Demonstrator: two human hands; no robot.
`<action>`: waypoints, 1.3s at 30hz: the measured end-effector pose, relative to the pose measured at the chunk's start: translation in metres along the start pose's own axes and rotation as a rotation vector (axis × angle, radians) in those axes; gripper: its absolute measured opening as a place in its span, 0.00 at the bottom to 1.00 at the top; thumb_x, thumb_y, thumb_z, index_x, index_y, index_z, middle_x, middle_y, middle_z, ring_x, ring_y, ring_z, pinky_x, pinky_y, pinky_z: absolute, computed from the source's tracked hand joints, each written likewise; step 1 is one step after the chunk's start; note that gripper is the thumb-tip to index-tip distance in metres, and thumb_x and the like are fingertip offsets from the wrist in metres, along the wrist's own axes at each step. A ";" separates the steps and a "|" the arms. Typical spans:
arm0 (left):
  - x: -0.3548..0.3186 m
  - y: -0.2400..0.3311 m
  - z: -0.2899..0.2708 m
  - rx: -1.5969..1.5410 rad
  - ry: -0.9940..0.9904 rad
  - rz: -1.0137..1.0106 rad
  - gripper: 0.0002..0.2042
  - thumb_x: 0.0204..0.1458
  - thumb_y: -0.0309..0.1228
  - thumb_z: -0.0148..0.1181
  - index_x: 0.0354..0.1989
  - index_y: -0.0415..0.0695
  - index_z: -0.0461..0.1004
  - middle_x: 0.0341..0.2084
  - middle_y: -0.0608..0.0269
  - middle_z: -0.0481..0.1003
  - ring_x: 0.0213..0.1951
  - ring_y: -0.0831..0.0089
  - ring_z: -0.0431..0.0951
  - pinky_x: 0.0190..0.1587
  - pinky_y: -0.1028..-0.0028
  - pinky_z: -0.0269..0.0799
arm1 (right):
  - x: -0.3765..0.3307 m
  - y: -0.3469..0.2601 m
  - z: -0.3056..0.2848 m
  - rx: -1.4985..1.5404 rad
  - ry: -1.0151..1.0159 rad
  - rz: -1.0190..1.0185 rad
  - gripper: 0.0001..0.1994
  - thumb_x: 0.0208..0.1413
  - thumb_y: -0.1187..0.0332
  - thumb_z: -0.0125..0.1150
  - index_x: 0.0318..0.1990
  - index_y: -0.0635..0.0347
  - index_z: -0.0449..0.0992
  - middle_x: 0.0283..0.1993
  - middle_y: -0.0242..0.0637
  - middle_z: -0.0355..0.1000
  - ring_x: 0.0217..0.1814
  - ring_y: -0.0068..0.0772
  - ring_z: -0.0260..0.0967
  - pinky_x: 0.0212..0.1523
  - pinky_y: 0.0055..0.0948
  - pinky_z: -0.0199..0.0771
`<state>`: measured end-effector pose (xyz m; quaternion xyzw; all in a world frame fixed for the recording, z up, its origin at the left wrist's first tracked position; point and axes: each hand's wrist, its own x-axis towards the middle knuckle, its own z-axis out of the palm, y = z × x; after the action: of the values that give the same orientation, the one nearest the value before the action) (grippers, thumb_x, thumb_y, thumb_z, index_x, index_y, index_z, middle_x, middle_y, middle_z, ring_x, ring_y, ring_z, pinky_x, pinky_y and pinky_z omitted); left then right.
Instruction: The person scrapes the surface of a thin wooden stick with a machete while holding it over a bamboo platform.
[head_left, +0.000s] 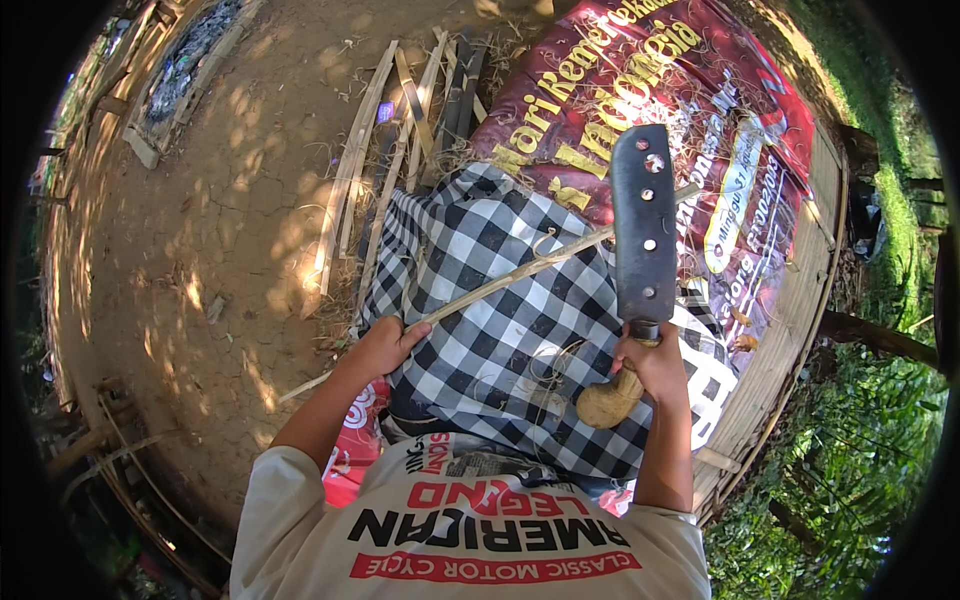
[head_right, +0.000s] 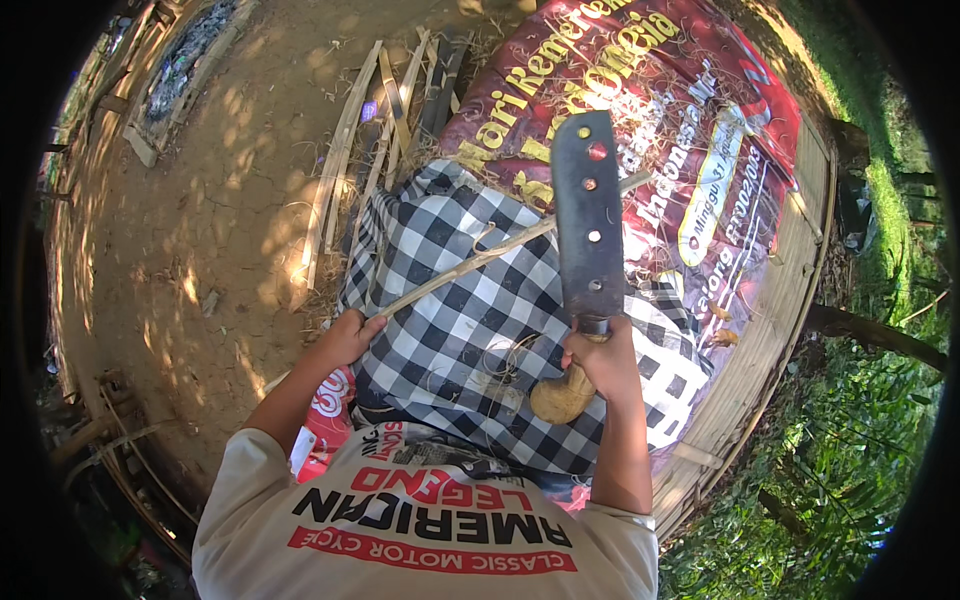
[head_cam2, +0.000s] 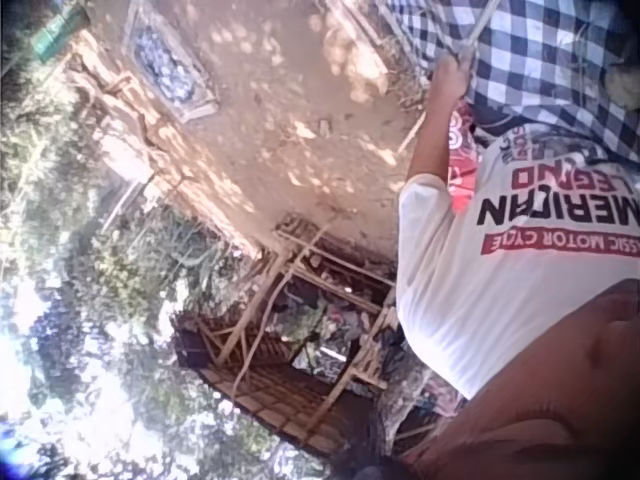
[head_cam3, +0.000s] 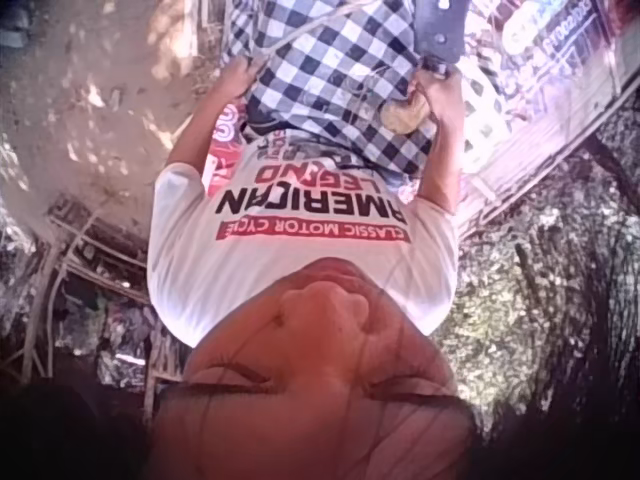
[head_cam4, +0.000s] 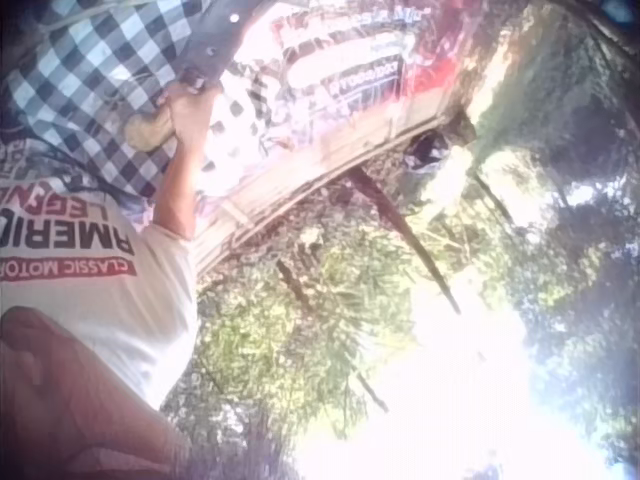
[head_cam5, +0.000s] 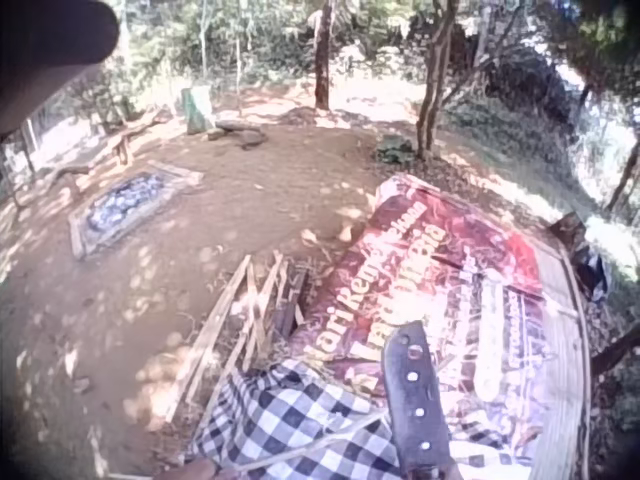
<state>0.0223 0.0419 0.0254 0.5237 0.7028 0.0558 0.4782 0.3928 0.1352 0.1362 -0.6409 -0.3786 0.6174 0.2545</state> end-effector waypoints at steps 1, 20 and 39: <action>0.000 0.001 0.000 -0.002 0.025 0.019 0.35 0.55 0.55 0.51 0.19 0.26 0.70 0.13 0.39 0.68 0.20 0.53 0.73 0.27 0.59 0.67 | -0.002 0.004 0.003 -0.110 -0.085 0.050 0.10 0.37 0.82 0.59 0.31 0.70 0.68 0.21 0.39 0.69 0.19 0.31 0.68 0.22 0.28 0.70; -0.002 -0.004 0.003 -0.053 0.040 0.068 0.34 0.56 0.54 0.50 0.18 0.27 0.71 0.11 0.42 0.67 0.17 0.54 0.71 0.26 0.58 0.65 | -0.004 0.011 0.018 -0.111 -0.099 0.029 0.06 0.40 0.81 0.58 0.29 0.70 0.70 0.22 0.39 0.70 0.20 0.31 0.70 0.23 0.29 0.70; -0.002 -0.006 0.002 -0.083 0.059 0.049 0.37 0.55 0.58 0.50 0.18 0.25 0.70 0.12 0.38 0.67 0.19 0.50 0.74 0.27 0.59 0.68 | 0.004 -0.001 0.024 -0.181 -0.206 0.023 0.06 0.41 0.81 0.58 0.29 0.69 0.68 0.21 0.38 0.69 0.20 0.28 0.70 0.23 0.27 0.70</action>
<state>0.0196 0.0365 0.0222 0.5187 0.7007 0.1119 0.4769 0.3692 0.1356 0.1319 -0.5986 -0.4495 0.6461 0.1486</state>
